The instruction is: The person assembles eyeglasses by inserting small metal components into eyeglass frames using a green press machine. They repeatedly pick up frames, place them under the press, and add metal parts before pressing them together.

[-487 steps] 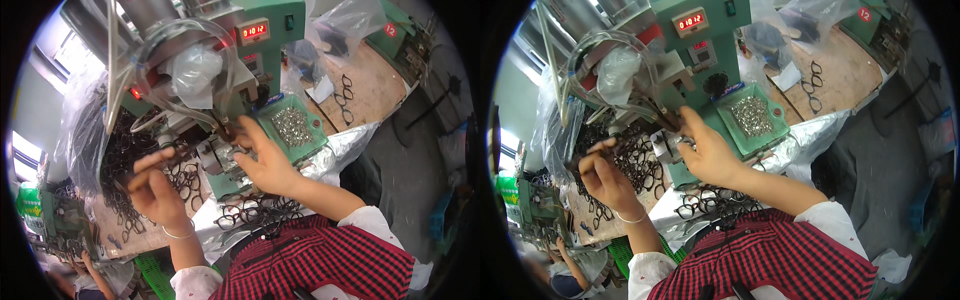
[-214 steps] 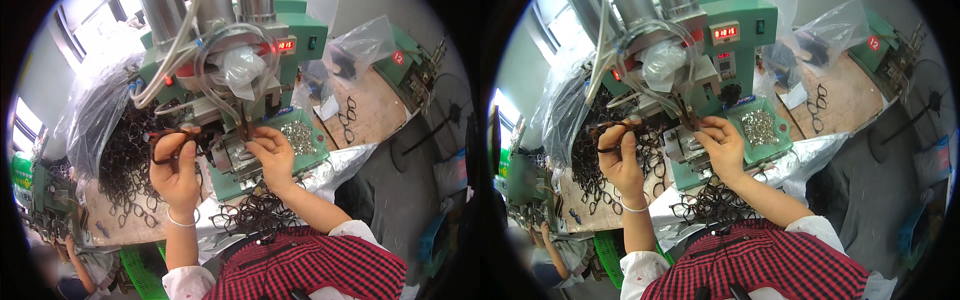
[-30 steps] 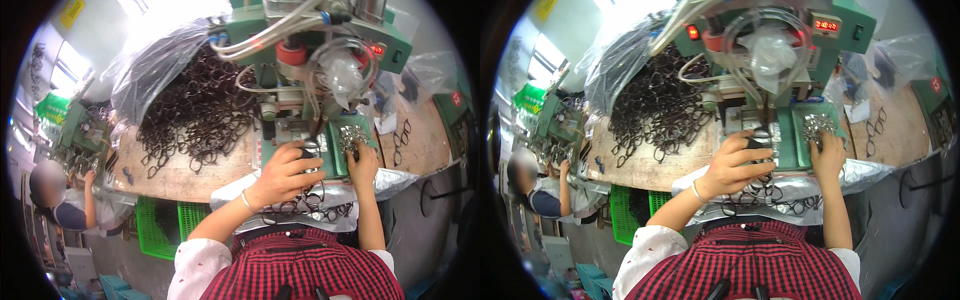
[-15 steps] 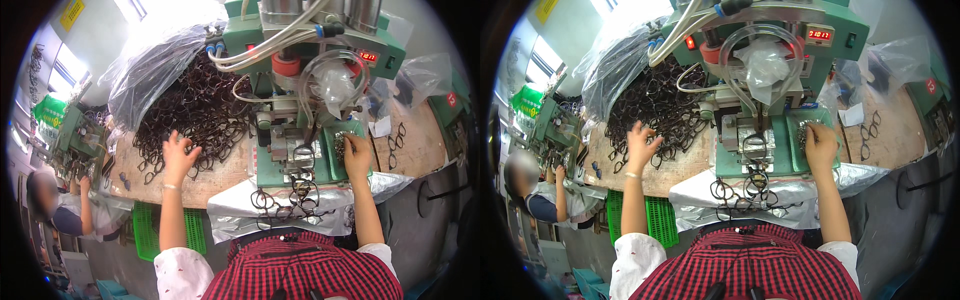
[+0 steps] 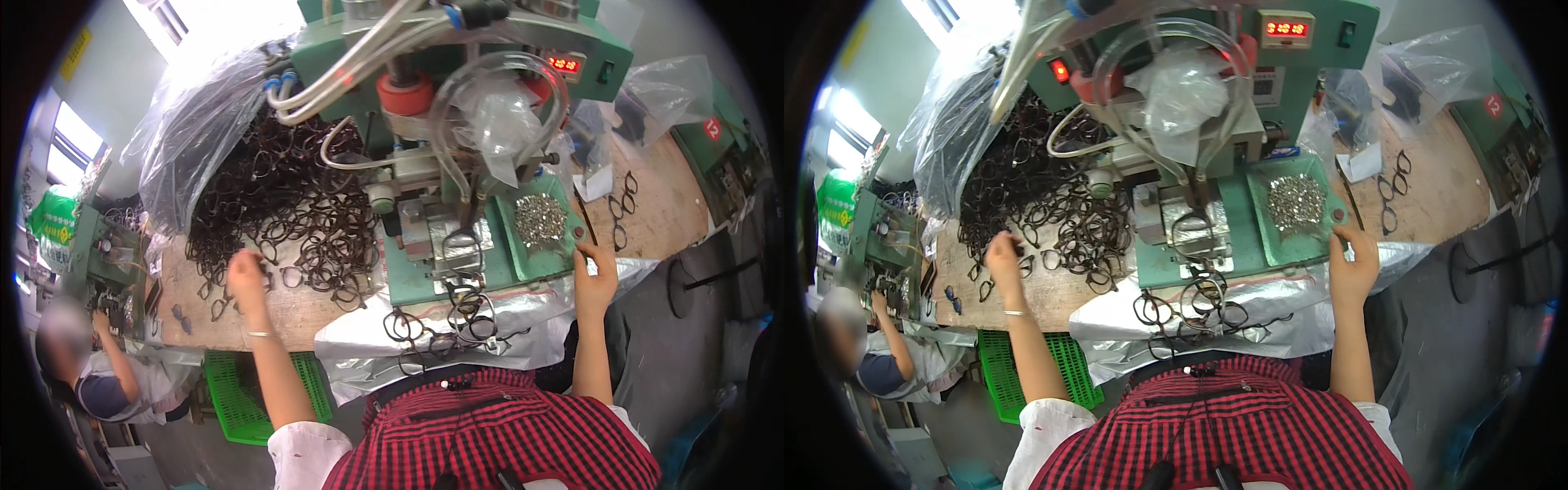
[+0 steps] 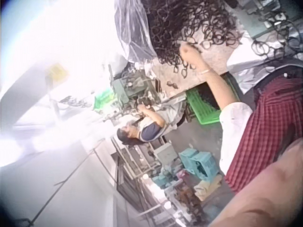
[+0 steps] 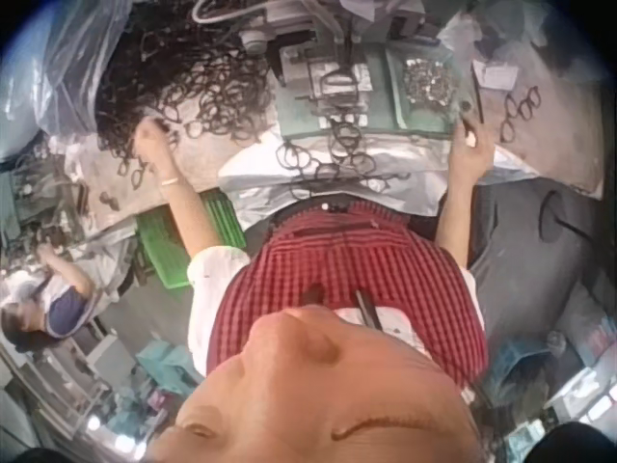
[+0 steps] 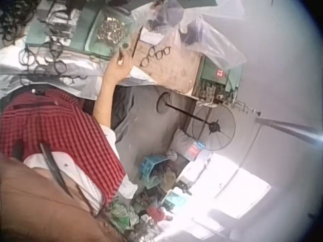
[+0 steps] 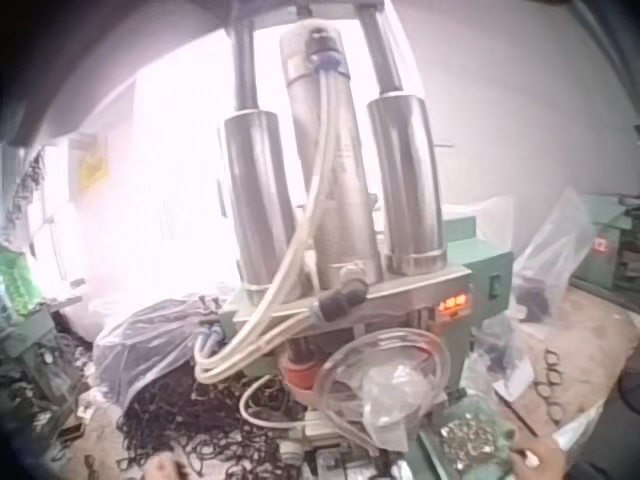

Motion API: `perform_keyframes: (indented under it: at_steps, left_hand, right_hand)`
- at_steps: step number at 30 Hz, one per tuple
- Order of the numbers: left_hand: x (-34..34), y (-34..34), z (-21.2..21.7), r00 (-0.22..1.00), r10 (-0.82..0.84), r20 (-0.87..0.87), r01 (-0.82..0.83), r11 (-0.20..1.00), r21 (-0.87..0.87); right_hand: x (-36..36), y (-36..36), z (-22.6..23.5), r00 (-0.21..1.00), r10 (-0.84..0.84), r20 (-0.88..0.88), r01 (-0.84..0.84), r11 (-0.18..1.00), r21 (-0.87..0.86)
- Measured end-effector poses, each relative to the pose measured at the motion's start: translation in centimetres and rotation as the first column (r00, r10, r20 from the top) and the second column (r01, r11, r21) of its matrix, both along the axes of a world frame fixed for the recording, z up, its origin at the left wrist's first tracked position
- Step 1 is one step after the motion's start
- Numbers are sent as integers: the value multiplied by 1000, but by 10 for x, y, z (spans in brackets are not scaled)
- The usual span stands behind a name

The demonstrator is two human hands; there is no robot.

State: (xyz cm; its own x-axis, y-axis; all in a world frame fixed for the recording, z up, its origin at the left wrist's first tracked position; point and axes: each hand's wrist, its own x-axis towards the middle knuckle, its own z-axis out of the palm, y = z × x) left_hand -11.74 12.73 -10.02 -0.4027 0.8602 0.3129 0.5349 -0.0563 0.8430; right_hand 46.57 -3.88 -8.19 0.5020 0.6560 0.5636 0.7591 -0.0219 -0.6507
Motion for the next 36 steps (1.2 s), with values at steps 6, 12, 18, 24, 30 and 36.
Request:
perform_keyframes:
  at_steps: [6, 12, 18, 24, 30, 36]
  left_hand:
    - [-112, 6, -96, 641, 556, 528, -691, 718, 83]
    - [49, 10, -15, 904, 72, 421, -215, 929, 302]
    - [170, -52, 38, 792, -410, 452, 236, 889, 393]
    - [222, -63, 120, 571, -811, 130, 433, 432, 791]
    - [247, -51, 155, 673, -737, 53, 468, 481, 742]
    - [264, -73, 120, 476, -636, -607, 875, 277, 396]
  right_hand:
    - [-37, 3, 44, 959, 231, -165, -232, 973, 15]
    - [-94, 84, 81, 805, 585, -102, -558, 804, 206]
    - [-128, 78, 62, 670, 533, -517, -451, 845, 287]
    - [-135, 80, 80, 409, 648, -642, -530, 742, 411]
    - [-155, 51, 96, 600, 554, -577, -470, 828, 307]
    - [-86, 50, 50, 934, 322, 157, -326, 945, 3]
